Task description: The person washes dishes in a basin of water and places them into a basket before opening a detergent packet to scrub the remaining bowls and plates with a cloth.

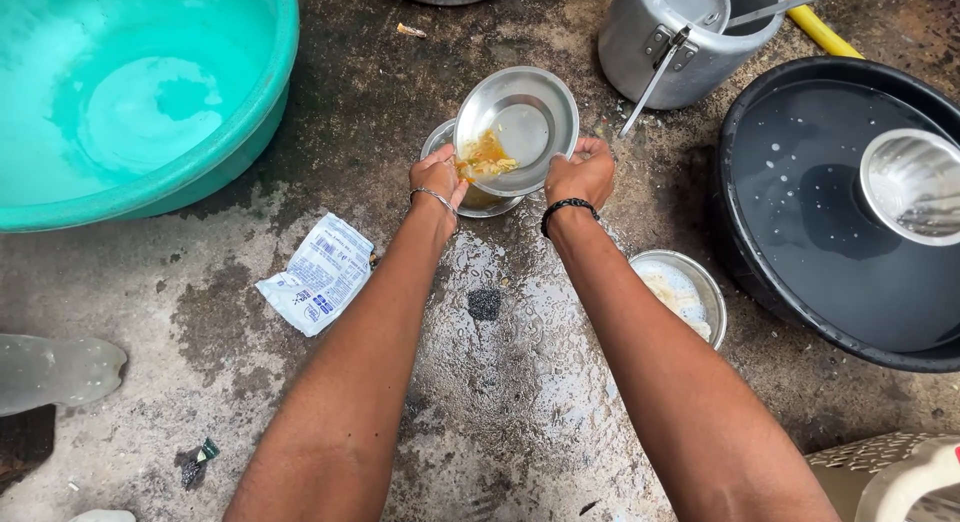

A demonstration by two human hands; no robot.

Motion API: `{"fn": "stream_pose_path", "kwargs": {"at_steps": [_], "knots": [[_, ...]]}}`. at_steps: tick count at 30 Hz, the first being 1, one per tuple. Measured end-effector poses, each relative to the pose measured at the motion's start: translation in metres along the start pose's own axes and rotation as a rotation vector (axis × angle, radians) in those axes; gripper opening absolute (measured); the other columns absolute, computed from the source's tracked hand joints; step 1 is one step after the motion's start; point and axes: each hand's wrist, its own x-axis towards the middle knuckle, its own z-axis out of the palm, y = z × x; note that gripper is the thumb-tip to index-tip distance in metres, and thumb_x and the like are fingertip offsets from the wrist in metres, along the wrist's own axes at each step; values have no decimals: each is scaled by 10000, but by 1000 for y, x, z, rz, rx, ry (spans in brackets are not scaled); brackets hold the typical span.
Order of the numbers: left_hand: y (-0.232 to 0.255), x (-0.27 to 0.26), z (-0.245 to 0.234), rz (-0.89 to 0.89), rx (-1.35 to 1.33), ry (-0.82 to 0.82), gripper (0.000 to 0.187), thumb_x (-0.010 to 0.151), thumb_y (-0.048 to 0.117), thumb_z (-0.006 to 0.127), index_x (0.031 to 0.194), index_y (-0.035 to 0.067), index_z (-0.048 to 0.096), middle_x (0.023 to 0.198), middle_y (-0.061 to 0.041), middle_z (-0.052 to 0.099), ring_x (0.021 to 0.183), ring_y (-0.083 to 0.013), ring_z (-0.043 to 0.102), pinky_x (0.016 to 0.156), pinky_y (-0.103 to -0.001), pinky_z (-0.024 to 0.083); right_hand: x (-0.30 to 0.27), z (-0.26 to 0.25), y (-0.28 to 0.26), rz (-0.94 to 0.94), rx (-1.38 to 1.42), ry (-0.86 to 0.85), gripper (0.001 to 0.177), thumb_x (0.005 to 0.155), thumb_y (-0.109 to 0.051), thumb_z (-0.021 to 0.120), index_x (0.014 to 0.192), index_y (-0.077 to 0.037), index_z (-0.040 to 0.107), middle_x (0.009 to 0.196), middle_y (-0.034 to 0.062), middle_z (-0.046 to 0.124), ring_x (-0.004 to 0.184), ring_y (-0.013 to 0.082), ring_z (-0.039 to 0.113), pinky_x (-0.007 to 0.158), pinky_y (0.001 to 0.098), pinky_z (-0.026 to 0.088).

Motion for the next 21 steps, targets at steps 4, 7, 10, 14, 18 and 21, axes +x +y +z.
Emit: {"fn": "stream_pose_path", "kwargs": {"at_steps": [4,7,10,14,18,21], "knots": [[3,-4,0,10,-2,-25,645,854,-116,341,1481,-18,450,1438,-174,560,1265,-300,603,1133,-471,452,-4,-3,-6,-18,10,-4,225,816,-16,742,990,-85,618,879,107,790,818,187,761,794,322,561],[0,0,0,18,-58,-27,685,825,-138,332,1496,-37,422,1450,-210,537,1276,-326,593,1153,-500,428,-8,-6,-13,-6,11,-16,220,830,-15,724,1000,-91,607,895,106,796,828,184,766,801,326,561],[-1,1,0,14,-74,-28,701,815,-140,336,1505,-41,410,1388,-241,581,1212,-318,601,1165,-523,388,-7,-6,-13,-12,-5,-16,217,838,-20,722,1004,-91,601,904,113,796,833,191,765,807,334,562],[-13,16,-5,31,-82,-48,725,802,-151,346,1517,-55,416,1219,-188,584,1087,-271,613,1183,-558,367,-6,-6,-10,-44,10,-11,213,844,-20,719,1002,-85,593,910,117,797,834,192,769,798,336,567],[0,-4,1,15,-78,-43,724,792,-144,334,1506,-56,410,1152,-186,630,1035,-252,648,1189,-555,343,-7,-6,-9,-74,31,-27,207,861,-19,704,1013,-83,579,909,119,799,825,188,775,781,326,571],[-1,-6,2,13,-106,-30,733,781,-155,335,1502,-55,417,1156,-109,621,1053,-235,652,1192,-558,339,-3,-3,-4,-76,27,-23,214,851,-19,710,1008,-82,579,917,119,792,826,188,770,778,326,571]]}}
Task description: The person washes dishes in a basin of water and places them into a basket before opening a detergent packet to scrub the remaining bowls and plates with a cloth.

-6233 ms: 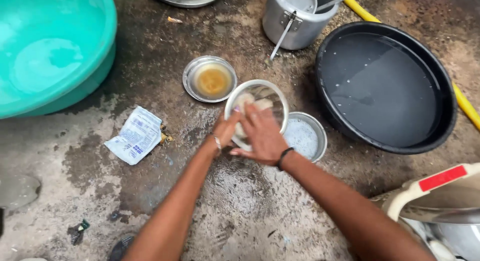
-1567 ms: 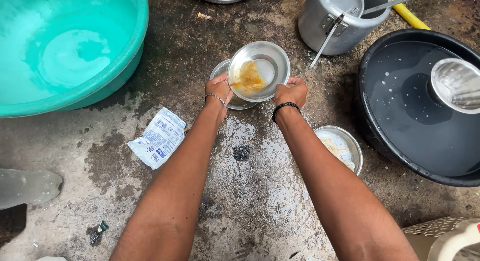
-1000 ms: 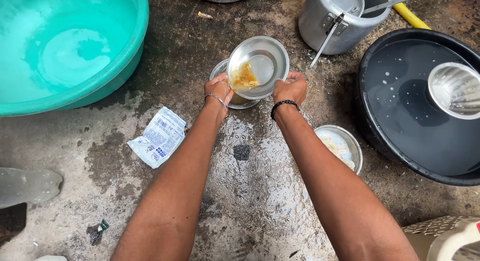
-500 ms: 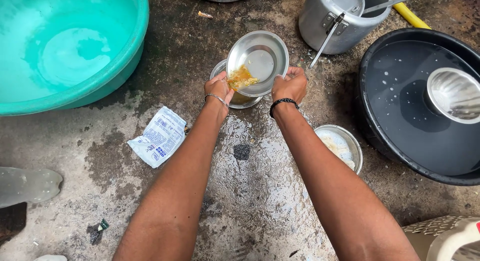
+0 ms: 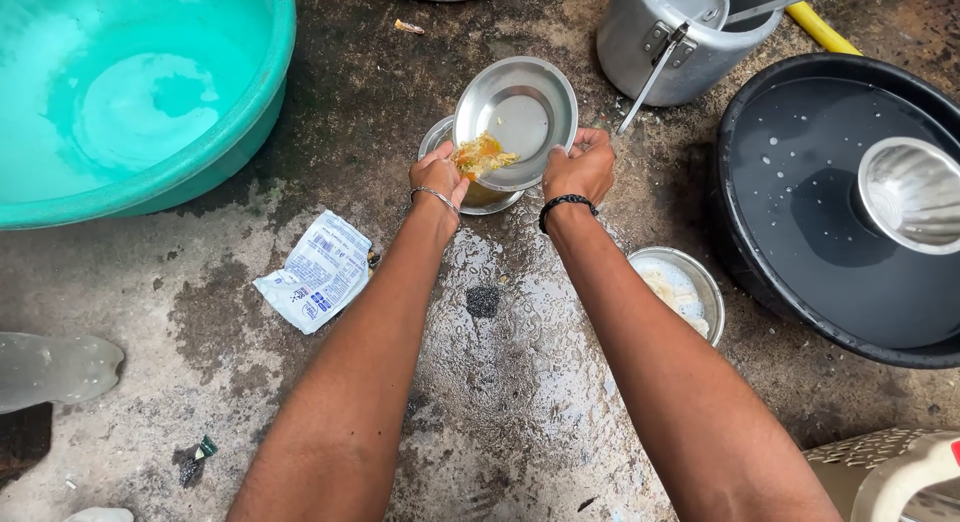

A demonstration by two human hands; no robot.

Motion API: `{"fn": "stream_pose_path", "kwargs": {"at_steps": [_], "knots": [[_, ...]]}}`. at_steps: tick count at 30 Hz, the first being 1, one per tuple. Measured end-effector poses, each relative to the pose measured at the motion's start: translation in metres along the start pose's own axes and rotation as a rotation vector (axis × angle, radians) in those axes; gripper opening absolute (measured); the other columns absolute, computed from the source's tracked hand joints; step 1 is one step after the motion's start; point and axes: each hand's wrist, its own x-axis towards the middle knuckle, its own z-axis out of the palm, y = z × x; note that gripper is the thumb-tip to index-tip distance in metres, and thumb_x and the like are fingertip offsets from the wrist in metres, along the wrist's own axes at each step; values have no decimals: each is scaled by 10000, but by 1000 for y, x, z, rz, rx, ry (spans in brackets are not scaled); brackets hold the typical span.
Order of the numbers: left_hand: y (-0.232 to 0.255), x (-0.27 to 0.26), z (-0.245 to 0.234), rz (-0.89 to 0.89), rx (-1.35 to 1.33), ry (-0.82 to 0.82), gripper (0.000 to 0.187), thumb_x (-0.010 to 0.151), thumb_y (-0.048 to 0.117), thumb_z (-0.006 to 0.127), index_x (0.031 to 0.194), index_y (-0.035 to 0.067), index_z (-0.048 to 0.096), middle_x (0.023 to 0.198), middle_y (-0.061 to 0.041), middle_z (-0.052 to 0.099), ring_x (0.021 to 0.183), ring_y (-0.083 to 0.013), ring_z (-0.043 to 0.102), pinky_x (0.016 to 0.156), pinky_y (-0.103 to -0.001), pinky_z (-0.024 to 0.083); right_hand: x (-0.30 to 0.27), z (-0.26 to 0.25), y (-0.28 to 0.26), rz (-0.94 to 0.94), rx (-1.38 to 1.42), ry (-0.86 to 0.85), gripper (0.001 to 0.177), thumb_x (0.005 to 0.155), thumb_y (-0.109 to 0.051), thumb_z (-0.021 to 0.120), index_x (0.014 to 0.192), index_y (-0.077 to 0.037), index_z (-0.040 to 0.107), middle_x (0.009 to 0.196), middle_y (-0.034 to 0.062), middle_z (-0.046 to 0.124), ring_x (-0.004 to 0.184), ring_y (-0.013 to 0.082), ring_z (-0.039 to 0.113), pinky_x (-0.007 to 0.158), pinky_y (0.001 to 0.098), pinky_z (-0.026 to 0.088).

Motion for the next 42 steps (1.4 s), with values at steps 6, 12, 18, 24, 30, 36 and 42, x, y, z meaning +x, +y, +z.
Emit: {"fn": "stream_pose_path", "kwargs": {"at_steps": [6,12,18,24,30,36,42], "knots": [[-8,2,-23,-12,-18,50,751,747,-181,339,1480,-66,449,1253,-254,605,1167,-342,622,1183,-549,351,-6,12,25,78,-48,13,238,783,-25,746,971,-93,618,918,127,760,842,209,741,804,341,561],[-37,28,-99,19,-313,6,677,765,-109,352,1426,-115,499,1315,-263,608,1210,-352,628,1102,-475,504,-44,30,42,30,-109,-102,245,793,-44,740,991,-96,606,872,124,740,808,239,726,790,372,560],[-20,-6,-180,85,-478,308,671,997,361,293,1488,-71,445,1478,-227,556,1305,-317,564,1135,-436,438,-116,63,34,-351,-92,-241,282,841,-87,703,1083,-83,558,866,161,741,803,335,729,755,444,555],[4,-42,-223,25,-218,397,728,996,504,251,1540,47,403,1568,-76,462,1410,-192,450,1136,-330,252,-185,68,10,-465,-265,-709,471,1117,-398,291,1033,-54,600,819,260,693,795,448,658,766,535,488],[1,-54,-223,171,144,586,565,917,227,521,1443,23,550,1475,-153,613,1298,-260,579,1057,-356,425,-189,64,-9,-664,-262,-791,309,1033,-226,325,1123,-39,553,765,259,685,699,429,667,703,533,511],[38,-143,-164,494,967,639,532,992,121,445,1510,-1,455,1535,-224,498,1426,-347,474,1203,-403,367,-178,70,-17,-637,-168,-650,188,962,3,480,1148,-11,457,775,232,662,714,422,692,645,523,540],[47,-183,-134,747,1508,184,656,923,-7,470,1552,-65,295,1627,-246,269,1536,-371,239,1242,-420,262,-175,70,-20,-622,-33,-473,243,880,34,610,1068,-2,461,863,244,674,799,453,695,700,520,531]]}}
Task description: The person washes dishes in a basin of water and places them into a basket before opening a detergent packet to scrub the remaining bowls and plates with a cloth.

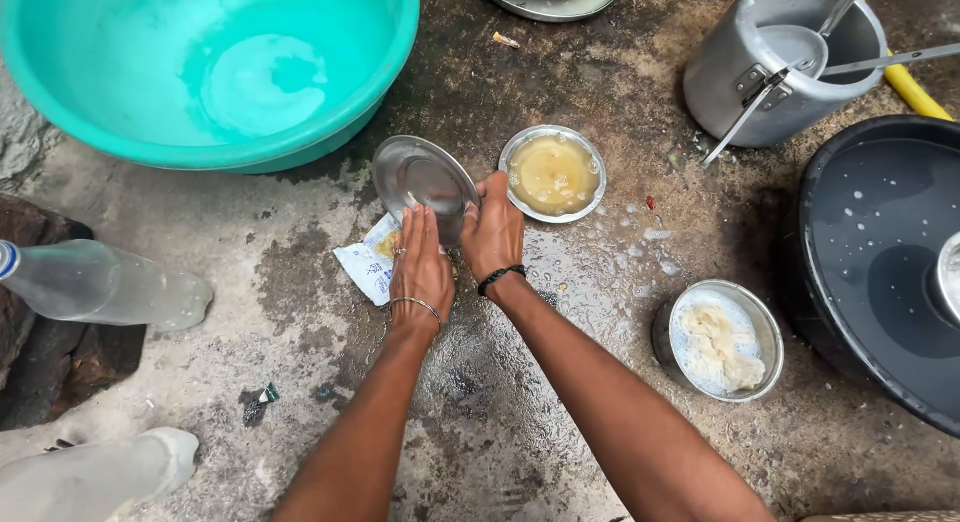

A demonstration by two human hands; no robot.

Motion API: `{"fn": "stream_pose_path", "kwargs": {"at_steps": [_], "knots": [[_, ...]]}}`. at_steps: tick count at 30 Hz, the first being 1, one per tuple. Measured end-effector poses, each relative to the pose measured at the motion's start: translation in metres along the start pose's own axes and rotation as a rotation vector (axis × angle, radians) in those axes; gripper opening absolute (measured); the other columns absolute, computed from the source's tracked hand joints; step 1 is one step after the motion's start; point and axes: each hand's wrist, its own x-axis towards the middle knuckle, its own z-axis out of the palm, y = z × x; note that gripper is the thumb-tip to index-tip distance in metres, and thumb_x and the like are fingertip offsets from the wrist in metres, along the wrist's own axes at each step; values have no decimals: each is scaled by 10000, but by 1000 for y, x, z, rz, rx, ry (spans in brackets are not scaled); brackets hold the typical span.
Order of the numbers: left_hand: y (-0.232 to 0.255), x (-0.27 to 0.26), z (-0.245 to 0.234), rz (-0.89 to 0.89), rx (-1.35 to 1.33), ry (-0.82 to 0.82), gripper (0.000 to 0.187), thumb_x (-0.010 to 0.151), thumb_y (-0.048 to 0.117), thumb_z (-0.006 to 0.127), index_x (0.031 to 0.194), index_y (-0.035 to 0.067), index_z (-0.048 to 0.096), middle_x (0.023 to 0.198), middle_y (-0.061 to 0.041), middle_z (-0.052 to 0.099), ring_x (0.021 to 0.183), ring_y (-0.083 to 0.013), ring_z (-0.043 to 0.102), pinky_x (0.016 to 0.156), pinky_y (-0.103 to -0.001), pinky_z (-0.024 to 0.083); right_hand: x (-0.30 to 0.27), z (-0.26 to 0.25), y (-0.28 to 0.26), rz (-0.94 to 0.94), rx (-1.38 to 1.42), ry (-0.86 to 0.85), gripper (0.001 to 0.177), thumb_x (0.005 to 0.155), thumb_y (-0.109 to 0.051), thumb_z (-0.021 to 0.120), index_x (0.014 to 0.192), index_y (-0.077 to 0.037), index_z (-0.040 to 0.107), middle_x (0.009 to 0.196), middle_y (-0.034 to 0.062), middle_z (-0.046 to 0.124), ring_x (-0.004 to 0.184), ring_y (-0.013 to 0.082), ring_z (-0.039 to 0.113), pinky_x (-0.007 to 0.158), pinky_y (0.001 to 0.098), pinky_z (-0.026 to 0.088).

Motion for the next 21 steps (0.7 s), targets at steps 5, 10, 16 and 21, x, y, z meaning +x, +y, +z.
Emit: {"fn": "stream_pose_path", "kwargs": {"at_steps": [5,10,16,21], "knots": [[-10,-2,13,-154,-2,37,674,887,-87,491,1539,55,394,1608,-173,377,1472,-348,368,1180,-412,325,2,-12,-7,0,-9,-20,252,898,30,598,1091,-20,444,864,245,675,810,454,701,697,518,527],[-36,-10,22,-225,-92,150,508,970,-40,522,1403,204,626,1450,-104,614,1325,-290,603,1147,-395,442,-2,-21,1,18,-40,-11,255,917,28,584,1117,-42,441,823,245,668,776,451,702,681,522,522],[-40,0,21,-372,105,-45,208,995,44,609,1185,70,691,1158,-240,696,1067,-382,680,921,-451,545,0,-45,0,35,-42,31,265,910,22,598,1111,-42,438,786,219,658,748,432,693,662,518,515],[-20,0,8,-362,-24,99,135,957,30,705,1071,88,663,1106,-124,690,1040,-298,718,938,-408,577,0,-60,14,35,-48,68,246,905,21,603,1082,-29,440,755,211,642,710,404,690,674,496,526]]}}
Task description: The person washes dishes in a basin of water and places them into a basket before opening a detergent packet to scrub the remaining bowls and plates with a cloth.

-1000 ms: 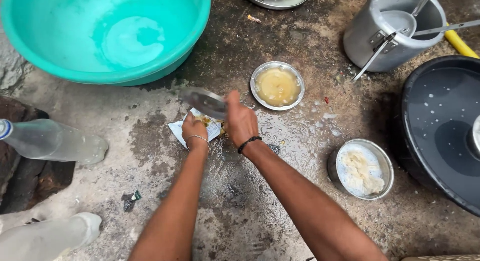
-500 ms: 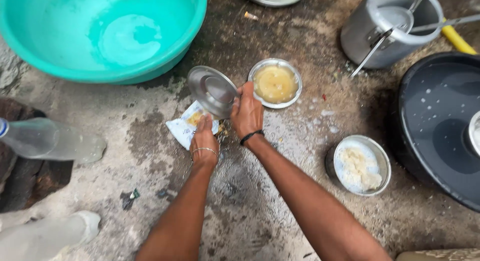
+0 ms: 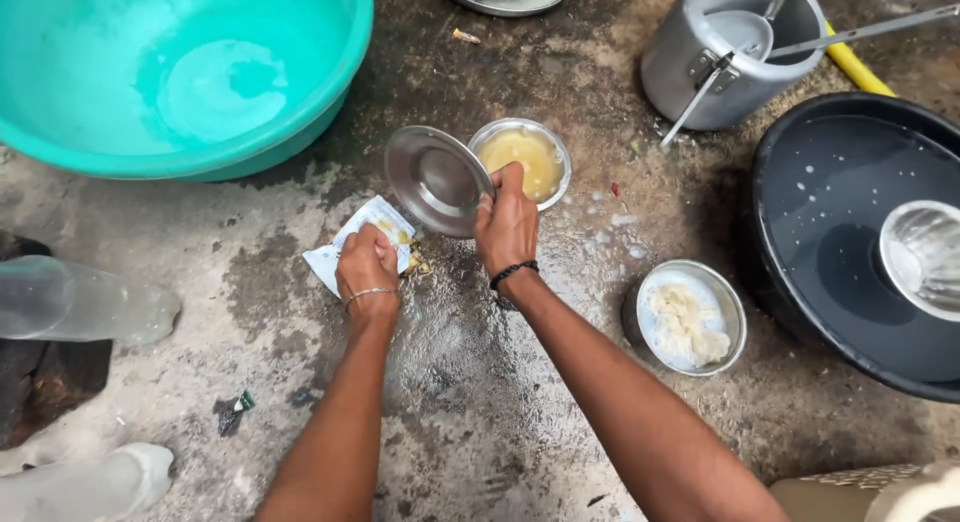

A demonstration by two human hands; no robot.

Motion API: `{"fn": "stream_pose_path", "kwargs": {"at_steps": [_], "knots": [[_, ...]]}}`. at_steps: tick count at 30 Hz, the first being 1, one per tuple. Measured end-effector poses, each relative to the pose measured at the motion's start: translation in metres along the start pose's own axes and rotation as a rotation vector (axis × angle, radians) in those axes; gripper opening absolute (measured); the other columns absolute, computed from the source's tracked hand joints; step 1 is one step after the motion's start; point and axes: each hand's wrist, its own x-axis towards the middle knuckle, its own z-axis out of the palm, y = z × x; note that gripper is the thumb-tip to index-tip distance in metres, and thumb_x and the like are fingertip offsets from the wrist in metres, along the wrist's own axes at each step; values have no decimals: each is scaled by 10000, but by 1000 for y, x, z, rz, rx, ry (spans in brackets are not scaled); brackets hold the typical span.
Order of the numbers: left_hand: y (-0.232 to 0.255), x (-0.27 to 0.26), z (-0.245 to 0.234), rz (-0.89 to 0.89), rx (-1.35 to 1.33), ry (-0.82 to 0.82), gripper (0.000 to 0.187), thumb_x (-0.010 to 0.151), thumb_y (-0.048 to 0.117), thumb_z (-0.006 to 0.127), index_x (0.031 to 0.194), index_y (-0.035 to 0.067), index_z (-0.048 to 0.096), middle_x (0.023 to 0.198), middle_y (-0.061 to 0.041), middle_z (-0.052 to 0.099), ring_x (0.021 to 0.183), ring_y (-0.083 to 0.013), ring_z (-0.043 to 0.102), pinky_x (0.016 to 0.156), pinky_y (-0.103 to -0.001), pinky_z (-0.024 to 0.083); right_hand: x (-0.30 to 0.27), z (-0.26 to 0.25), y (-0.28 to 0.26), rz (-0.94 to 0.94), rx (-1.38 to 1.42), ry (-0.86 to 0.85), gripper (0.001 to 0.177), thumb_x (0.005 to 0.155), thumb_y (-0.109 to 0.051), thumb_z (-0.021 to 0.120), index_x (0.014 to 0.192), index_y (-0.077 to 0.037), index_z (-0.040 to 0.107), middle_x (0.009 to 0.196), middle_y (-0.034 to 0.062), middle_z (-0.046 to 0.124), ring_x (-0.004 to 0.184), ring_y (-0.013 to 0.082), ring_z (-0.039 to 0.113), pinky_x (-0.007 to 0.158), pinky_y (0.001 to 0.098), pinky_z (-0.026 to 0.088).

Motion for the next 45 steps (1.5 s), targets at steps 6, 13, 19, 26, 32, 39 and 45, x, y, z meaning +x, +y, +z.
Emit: {"fn": "stream_pose_path", "kwargs": {"at_steps": [6,13,19,26,32,39,45], "knots": [[13,-6,-3,-141,78,-134,302,844,39,776,1099,118,634,1210,-152,595,1072,-353,667,938,-471,543,2,-10,18,10,-32,40,262,887,27,609,1090,-31,454,776,209,666,727,409,695,677,503,518],[-25,21,44,272,634,611,898,272,553,724,1101,208,724,1226,-299,663,1098,-498,678,733,-550,536,-5,-19,15,92,-62,-40,220,940,9,564,1115,-48,443,793,208,677,721,396,719,650,508,536],[-11,30,27,-274,141,-197,341,984,158,699,1319,209,730,1335,-143,733,1251,-330,688,1097,-430,541,-6,-20,15,17,-98,-73,240,926,-1,593,1105,-51,441,793,242,690,763,443,715,690,534,531],[51,31,-4,310,-362,-6,408,835,239,811,1184,55,708,1008,-177,744,914,-319,720,813,-436,544,4,-31,40,-50,25,-80,231,905,89,543,1072,-62,494,843,199,706,817,362,757,699,462,566],[101,7,5,464,-308,-249,240,902,249,753,1096,109,776,909,-169,752,769,-330,749,714,-431,564,10,-89,72,-74,-8,-33,211,913,50,630,1077,-62,562,924,167,718,868,332,744,734,449,570],[163,-33,25,405,-330,-351,321,943,209,655,1241,93,691,823,-237,736,736,-352,750,681,-471,553,-44,-199,196,81,-662,-192,176,954,-148,722,1113,-153,646,1122,166,699,1025,300,700,932,417,567],[182,-46,33,-49,-706,-481,403,936,212,568,1318,90,614,1049,-210,758,728,-325,760,603,-492,649,-80,-203,234,410,-886,-711,725,838,-237,765,1509,-347,513,1598,280,221,1342,433,463,1032,611,458]]}}
